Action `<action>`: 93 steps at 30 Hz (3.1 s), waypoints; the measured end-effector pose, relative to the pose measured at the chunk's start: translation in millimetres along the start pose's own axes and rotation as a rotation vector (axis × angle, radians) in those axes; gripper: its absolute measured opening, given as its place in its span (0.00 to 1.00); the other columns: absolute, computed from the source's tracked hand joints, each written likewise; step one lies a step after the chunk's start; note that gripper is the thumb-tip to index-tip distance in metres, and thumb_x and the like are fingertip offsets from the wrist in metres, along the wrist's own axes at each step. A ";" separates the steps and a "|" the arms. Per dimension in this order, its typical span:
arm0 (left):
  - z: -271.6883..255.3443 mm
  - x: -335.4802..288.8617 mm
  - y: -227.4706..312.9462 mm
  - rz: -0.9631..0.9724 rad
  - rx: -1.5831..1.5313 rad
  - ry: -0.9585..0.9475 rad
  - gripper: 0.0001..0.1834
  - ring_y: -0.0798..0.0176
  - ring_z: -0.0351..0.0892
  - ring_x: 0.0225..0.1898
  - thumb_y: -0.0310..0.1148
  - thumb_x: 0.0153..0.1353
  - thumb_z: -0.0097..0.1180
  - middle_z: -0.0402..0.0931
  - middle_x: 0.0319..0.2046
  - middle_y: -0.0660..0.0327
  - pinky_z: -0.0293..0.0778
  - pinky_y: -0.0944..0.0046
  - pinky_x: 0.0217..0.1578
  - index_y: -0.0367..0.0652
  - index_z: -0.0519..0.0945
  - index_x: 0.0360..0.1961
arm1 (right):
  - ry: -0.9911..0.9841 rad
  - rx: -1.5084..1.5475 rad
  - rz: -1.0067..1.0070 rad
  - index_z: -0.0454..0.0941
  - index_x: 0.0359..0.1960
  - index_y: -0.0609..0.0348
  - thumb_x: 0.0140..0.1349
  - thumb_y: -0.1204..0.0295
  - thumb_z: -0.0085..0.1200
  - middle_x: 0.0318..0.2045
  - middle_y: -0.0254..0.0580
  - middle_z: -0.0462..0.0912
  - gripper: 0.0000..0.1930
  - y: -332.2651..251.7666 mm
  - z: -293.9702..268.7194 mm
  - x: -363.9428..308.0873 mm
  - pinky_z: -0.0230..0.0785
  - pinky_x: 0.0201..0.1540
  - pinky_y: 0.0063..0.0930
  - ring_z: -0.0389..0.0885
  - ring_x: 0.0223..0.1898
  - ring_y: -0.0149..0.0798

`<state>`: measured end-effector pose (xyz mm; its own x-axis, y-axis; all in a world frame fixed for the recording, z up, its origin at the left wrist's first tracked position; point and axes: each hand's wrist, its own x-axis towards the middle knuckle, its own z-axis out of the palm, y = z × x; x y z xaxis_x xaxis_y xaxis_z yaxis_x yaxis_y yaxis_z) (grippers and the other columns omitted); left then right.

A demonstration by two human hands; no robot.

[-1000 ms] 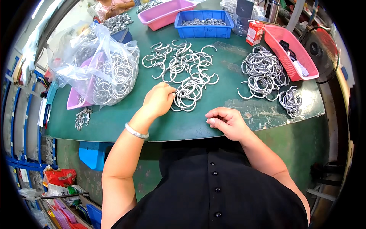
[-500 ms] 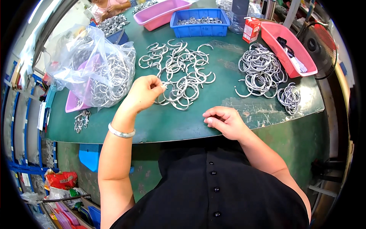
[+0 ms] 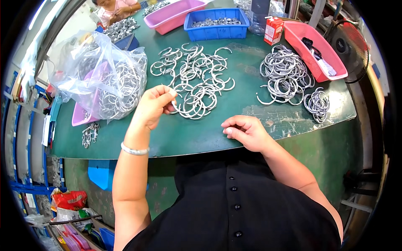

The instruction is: The person picks up and examines metal rings from a pile on a table, then uses a handheld digital device to measure the thickness or diameter of one ring.

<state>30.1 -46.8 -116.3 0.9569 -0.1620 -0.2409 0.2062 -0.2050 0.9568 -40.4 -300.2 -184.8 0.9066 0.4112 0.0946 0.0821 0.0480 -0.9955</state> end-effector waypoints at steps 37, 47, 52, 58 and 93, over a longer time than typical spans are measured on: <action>100.1 -66.2 -47.9 0.249 -0.467 -0.015 0.04 0.64 0.77 0.31 0.27 0.59 0.46 0.74 0.31 0.57 0.74 0.69 0.32 0.38 0.70 0.32 | 0.055 0.221 0.056 0.71 0.37 0.65 0.52 0.79 0.51 0.28 0.31 0.74 0.10 2.7 -0.2 0.4 0.65 0.34 0.13 0.71 0.30 0.19; 98.6 -66.3 -52.4 0.205 -0.468 -0.003 0.07 0.63 0.77 0.32 0.26 0.59 0.45 0.74 0.33 0.55 0.74 0.67 0.34 0.36 0.70 0.38 | 0.081 0.242 0.051 0.72 0.36 0.63 0.53 0.79 0.51 0.26 0.29 0.74 0.08 3.0 0.4 -0.1 0.64 0.31 0.13 0.70 0.28 0.18; 95.7 -65.3 -59.7 0.151 -0.517 -0.024 0.10 0.62 0.77 0.33 0.25 0.59 0.44 0.74 0.34 0.54 0.74 0.66 0.35 0.36 0.70 0.42 | 0.083 0.209 0.010 0.72 0.34 0.62 0.53 0.79 0.51 0.25 0.28 0.73 0.06 1.8 0.6 -1.1 0.63 0.29 0.12 0.69 0.27 0.18; 94.9 -67.5 -58.9 0.111 -0.590 -0.052 0.14 0.62 0.77 0.34 0.24 0.59 0.43 0.74 0.35 0.53 0.74 0.66 0.36 0.38 0.66 0.47 | 0.055 0.244 0.033 0.72 0.34 0.62 0.53 0.79 0.51 0.26 0.28 0.73 0.06 -4.5 2.1 -2.3 0.62 0.29 0.12 0.69 0.27 0.18; 94.2 -69.0 -60.2 0.057 -0.788 -0.202 0.16 0.62 0.76 0.36 0.23 0.57 0.45 0.74 0.38 0.51 0.75 0.65 0.39 0.33 0.64 0.48 | 0.098 -0.712 -0.761 0.74 0.34 0.58 0.43 0.77 0.55 0.26 0.38 0.75 0.13 -33.4 18.1 -8.5 0.68 0.26 0.29 0.74 0.26 0.40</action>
<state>-67.6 -114.2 -172.6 0.9305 -0.3380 -0.1414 0.3138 0.5359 0.7838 -58.3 -288.8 -152.2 0.5402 0.4202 0.7291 0.8411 -0.2968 -0.4522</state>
